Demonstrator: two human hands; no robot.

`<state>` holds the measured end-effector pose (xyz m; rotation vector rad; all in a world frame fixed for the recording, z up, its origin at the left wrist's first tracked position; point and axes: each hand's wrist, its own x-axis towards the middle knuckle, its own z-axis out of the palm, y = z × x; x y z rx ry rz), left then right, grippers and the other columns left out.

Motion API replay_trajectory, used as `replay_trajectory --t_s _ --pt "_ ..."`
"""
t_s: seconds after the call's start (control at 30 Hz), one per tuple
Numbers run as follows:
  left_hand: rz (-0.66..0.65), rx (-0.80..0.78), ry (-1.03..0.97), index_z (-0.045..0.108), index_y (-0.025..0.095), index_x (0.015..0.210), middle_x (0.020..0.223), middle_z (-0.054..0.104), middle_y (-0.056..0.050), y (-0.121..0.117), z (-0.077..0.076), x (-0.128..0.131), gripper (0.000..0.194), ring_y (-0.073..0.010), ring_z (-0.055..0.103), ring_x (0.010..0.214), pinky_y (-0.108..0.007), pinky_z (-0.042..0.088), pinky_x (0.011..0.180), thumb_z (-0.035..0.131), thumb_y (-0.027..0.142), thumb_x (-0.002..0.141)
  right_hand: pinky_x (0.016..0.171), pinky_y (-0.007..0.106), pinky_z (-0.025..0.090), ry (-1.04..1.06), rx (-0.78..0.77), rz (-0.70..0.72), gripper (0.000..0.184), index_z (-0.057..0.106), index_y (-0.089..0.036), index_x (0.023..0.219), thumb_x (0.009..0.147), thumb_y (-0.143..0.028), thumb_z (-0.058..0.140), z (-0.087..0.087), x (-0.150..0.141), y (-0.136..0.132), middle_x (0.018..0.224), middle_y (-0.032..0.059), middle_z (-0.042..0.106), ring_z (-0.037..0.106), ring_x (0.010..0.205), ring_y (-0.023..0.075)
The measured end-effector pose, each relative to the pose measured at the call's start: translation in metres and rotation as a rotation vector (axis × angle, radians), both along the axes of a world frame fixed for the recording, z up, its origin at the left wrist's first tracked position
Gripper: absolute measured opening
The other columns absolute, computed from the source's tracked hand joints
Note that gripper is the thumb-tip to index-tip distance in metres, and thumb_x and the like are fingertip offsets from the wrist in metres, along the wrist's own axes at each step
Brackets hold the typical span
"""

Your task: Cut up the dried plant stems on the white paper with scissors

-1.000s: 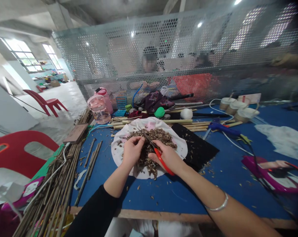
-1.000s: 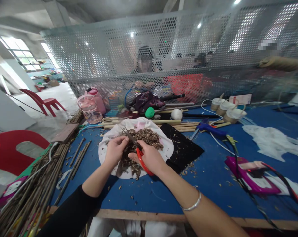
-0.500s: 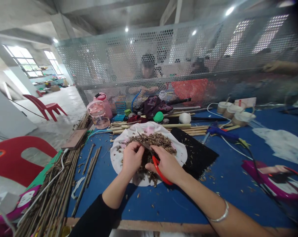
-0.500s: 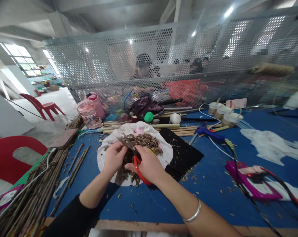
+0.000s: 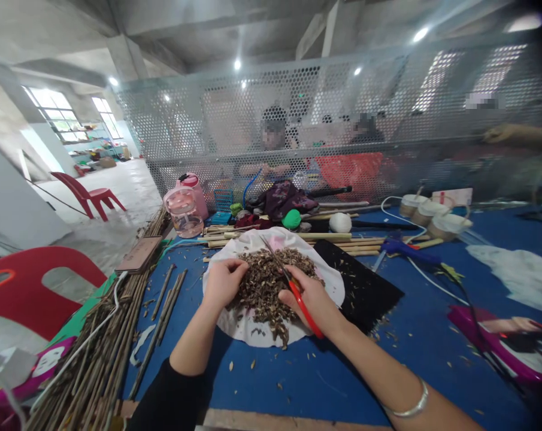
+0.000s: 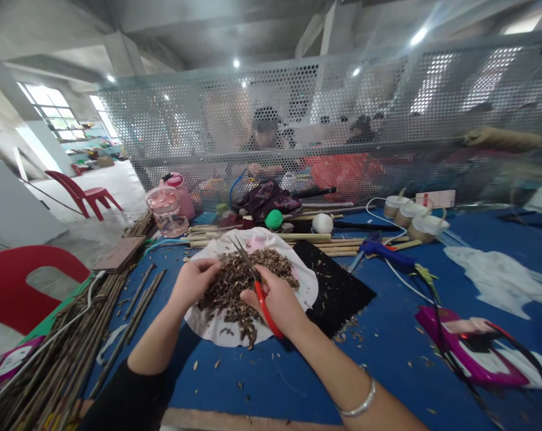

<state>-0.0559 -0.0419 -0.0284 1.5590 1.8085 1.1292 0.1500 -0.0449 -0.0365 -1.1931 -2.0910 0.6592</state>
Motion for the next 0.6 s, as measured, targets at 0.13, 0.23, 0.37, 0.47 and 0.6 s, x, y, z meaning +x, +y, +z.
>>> replay_trajectory --t_s 0.13,0.23,0.37,0.47,0.6 --pt "0.036 -0.045 0.201 0.070 0.019 0.075 0.071 0.068 -0.003 0.0030 -0.0018 -0.0120 0.018 -0.0154 0.058 0.064 -0.026 0.040 0.064 0.058 0.033 0.073 0.053 0.026 0.041 0.045 0.020 -0.010 0.058 0.047 -0.011 0.120 0.080 -0.053 0.049 -0.0020 0.0032 0.0030 0.060 -0.0007 0.052 0.046 0.052 0.0138" --pt "0.066 -0.022 0.330 0.070 0.020 0.080 0.085 0.069 -0.004 0.0028 -0.0030 -0.0109 0.016 -0.0157 0.059 0.073 -0.027 0.041 0.070 0.058 0.029 0.075 0.055 0.025 0.041 0.083 0.036 0.006 0.056 0.046 -0.011 0.120 0.081 -0.050 0.049 -0.0043 0.0044 0.0047 0.063 -0.0001 0.053 0.046 0.053 0.0134" --pt "0.059 -0.016 0.369 0.069 0.020 0.083 0.087 0.067 -0.004 0.0025 -0.0045 -0.0099 0.014 -0.0160 0.059 0.078 -0.027 0.042 0.074 0.057 0.021 0.074 0.055 0.025 0.041 0.112 0.044 0.026 0.054 0.045 -0.011 0.121 0.082 -0.048 0.049 -0.0056 0.0057 0.0056 0.062 -0.0011 0.051 0.045 0.053 0.0127" --pt "0.034 -0.020 0.349 0.068 0.021 0.082 0.085 0.067 -0.002 0.0025 -0.0059 -0.0102 0.013 -0.0153 0.059 0.077 -0.027 0.043 0.073 0.060 0.018 0.072 0.053 0.024 0.039 0.115 0.056 0.026 0.052 0.045 -0.013 0.121 0.082 -0.048 0.048 -0.0059 0.0066 0.0058 0.060 -0.0021 0.049 0.044 0.052 0.0128" --pt "0.080 0.060 0.296 0.068 0.020 0.086 0.082 0.067 -0.002 0.0039 -0.0035 -0.0053 0.014 -0.0143 0.058 0.074 -0.027 0.044 0.072 0.058 0.022 0.075 0.053 0.025 0.040 0.120 0.074 0.025 0.052 0.045 -0.013 0.121 0.082 -0.047 0.048 -0.0057 0.0071 0.0061 0.060 -0.0019 0.050 0.045 0.052 0.0131"
